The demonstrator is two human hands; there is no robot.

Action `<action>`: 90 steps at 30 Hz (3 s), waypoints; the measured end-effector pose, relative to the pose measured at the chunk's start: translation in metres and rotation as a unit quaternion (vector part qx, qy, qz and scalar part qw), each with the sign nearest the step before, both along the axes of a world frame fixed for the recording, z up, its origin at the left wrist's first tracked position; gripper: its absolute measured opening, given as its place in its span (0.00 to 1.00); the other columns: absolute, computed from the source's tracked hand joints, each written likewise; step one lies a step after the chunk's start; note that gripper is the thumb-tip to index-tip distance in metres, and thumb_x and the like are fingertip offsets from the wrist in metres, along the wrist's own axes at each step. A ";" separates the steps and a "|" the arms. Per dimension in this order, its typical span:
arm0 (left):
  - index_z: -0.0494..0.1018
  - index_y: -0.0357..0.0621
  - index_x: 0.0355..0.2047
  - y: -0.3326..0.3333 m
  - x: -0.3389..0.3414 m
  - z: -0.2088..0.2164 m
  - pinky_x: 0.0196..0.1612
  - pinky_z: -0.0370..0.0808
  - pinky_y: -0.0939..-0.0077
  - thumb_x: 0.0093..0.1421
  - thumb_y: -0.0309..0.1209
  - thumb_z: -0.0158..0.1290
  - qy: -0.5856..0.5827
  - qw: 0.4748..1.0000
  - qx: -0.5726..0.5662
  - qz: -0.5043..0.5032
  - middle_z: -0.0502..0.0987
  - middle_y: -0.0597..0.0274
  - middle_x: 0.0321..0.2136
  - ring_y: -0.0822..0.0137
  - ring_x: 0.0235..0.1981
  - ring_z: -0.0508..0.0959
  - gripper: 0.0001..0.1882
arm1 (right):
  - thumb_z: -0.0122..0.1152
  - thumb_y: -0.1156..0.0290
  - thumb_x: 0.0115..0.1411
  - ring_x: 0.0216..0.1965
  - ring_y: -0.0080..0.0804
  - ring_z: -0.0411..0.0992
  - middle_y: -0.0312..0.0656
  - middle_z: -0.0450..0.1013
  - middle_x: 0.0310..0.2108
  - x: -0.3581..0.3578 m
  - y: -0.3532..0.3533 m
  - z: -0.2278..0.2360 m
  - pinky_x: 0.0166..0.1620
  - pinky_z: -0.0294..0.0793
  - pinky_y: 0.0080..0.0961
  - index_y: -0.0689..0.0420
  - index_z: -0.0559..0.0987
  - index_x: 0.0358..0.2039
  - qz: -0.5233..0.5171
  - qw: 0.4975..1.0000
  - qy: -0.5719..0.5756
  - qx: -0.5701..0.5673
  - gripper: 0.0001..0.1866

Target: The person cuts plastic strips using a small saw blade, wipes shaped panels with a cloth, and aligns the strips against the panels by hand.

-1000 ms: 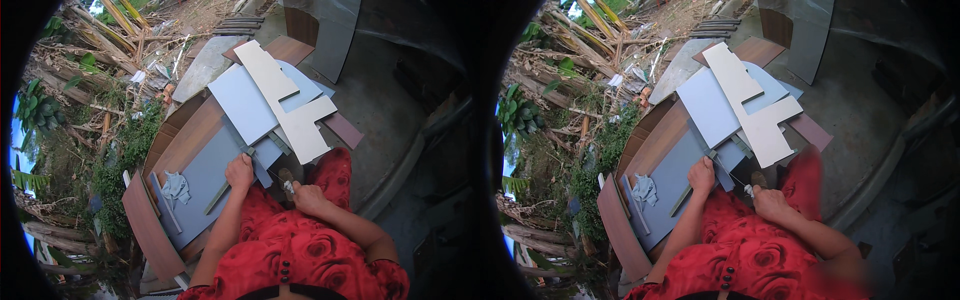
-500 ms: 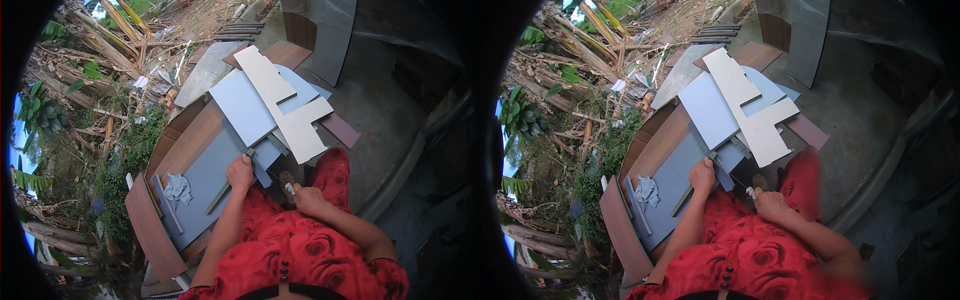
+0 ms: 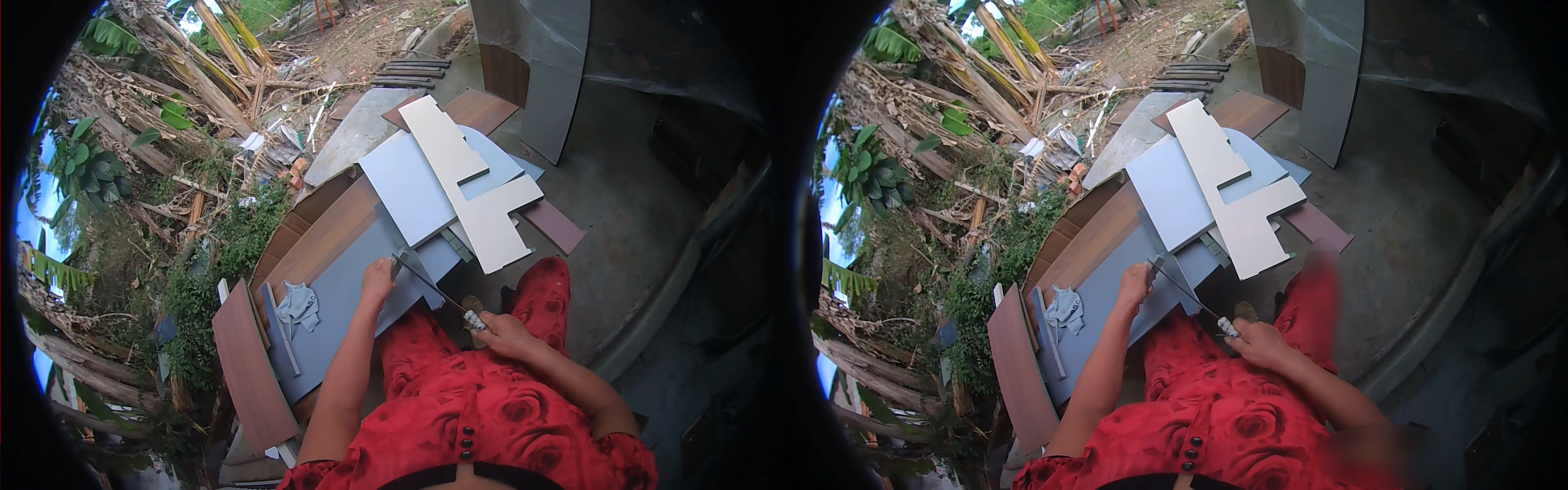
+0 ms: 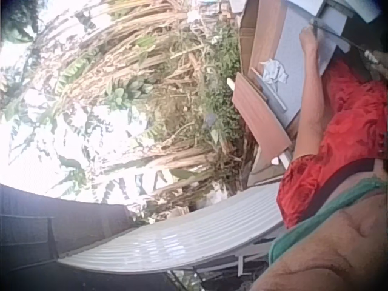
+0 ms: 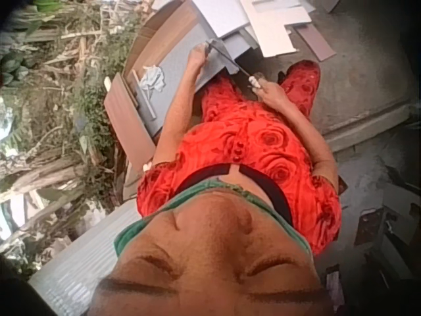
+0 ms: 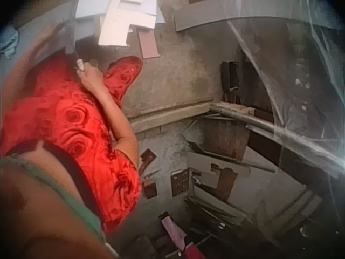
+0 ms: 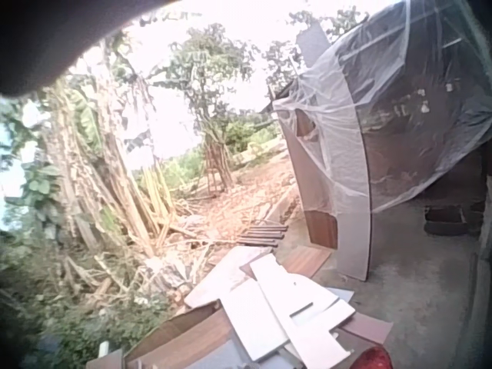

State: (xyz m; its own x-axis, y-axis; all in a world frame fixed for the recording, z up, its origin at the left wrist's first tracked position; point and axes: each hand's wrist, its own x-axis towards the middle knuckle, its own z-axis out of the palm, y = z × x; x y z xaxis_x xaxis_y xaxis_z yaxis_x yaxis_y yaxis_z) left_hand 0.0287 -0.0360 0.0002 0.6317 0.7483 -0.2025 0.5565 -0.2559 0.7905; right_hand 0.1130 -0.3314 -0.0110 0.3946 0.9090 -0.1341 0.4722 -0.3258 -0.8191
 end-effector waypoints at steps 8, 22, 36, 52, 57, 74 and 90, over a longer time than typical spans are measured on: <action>0.66 0.45 0.24 0.004 -0.014 0.041 0.12 0.57 0.79 0.61 0.45 0.37 -0.008 0.963 -0.268 0.006 0.65 0.67 0.11 0.75 0.11 0.63 0.18 | 0.52 0.62 0.56 0.23 0.51 0.71 0.50 0.70 0.20 -0.005 0.017 0.000 0.24 0.66 0.44 0.57 0.67 0.30 -0.075 0.977 -0.116 0.164 0.11; 0.70 0.38 0.22 -0.002 -0.054 0.030 0.32 0.67 0.59 0.61 0.47 0.37 -0.009 0.982 0.186 0.033 0.73 0.49 0.18 0.50 0.26 0.73 0.25 | 0.55 0.62 0.56 0.20 0.50 0.70 0.49 0.67 0.16 -0.012 -0.046 -0.033 0.22 0.63 0.41 0.57 0.67 0.27 -0.143 0.984 0.009 0.107 0.12; 0.72 0.37 0.20 -0.020 -0.058 0.034 0.29 0.66 0.66 0.61 0.55 0.35 -0.073 0.996 0.038 0.028 0.71 0.57 0.16 0.63 0.22 0.71 0.32 | 0.55 0.60 0.55 0.20 0.49 0.70 0.48 0.67 0.16 -0.011 -0.038 -0.052 0.23 0.63 0.39 0.58 0.68 0.27 -0.128 0.988 0.006 0.084 0.14; 0.69 0.41 0.26 -0.017 -0.023 0.023 0.35 0.67 0.50 0.62 0.47 0.37 0.112 0.944 0.311 -0.009 0.74 0.46 0.25 0.44 0.32 0.74 0.23 | 0.54 0.59 0.56 0.23 0.52 0.70 0.51 0.69 0.18 0.002 -0.038 -0.064 0.24 0.65 0.40 0.59 0.68 0.28 -0.152 0.985 0.022 0.075 0.15; 0.68 0.43 0.30 -0.006 -0.024 0.005 0.34 0.67 0.52 0.60 0.43 0.43 0.087 0.920 0.382 -0.009 0.71 0.51 0.28 0.47 0.31 0.73 0.15 | 0.54 0.59 0.56 0.22 0.52 0.70 0.51 0.69 0.18 0.000 -0.038 -0.067 0.24 0.65 0.39 0.59 0.69 0.29 -0.153 0.983 0.027 0.095 0.15; 0.71 0.51 0.38 0.011 -0.049 -0.017 0.43 0.61 0.62 0.50 0.37 0.55 0.084 0.922 0.375 -0.046 0.70 0.61 0.35 0.59 0.42 0.68 0.15 | 0.54 0.58 0.56 0.22 0.49 0.71 0.49 0.69 0.17 0.004 -0.036 -0.069 0.24 0.65 0.38 0.58 0.69 0.29 -0.152 0.986 0.029 0.066 0.15; 0.73 0.41 0.34 0.001 -0.062 0.015 0.34 0.70 0.62 0.53 0.40 0.53 0.040 0.992 0.119 -0.009 0.74 0.53 0.25 0.55 0.30 0.75 0.15 | 0.54 0.58 0.55 0.25 0.55 0.71 0.52 0.70 0.18 0.006 -0.003 0.008 0.28 0.66 0.48 0.59 0.68 0.28 -0.051 0.984 -0.152 -0.081 0.16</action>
State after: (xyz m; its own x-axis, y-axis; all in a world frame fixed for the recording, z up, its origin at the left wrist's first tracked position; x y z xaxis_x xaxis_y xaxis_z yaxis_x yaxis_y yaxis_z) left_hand -0.0334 -0.0348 0.0153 0.6340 0.7700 -0.0719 0.6088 -0.4396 0.6604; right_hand 0.1192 -0.3339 -0.0030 0.5271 0.8391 -0.1343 0.6459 -0.4983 -0.5783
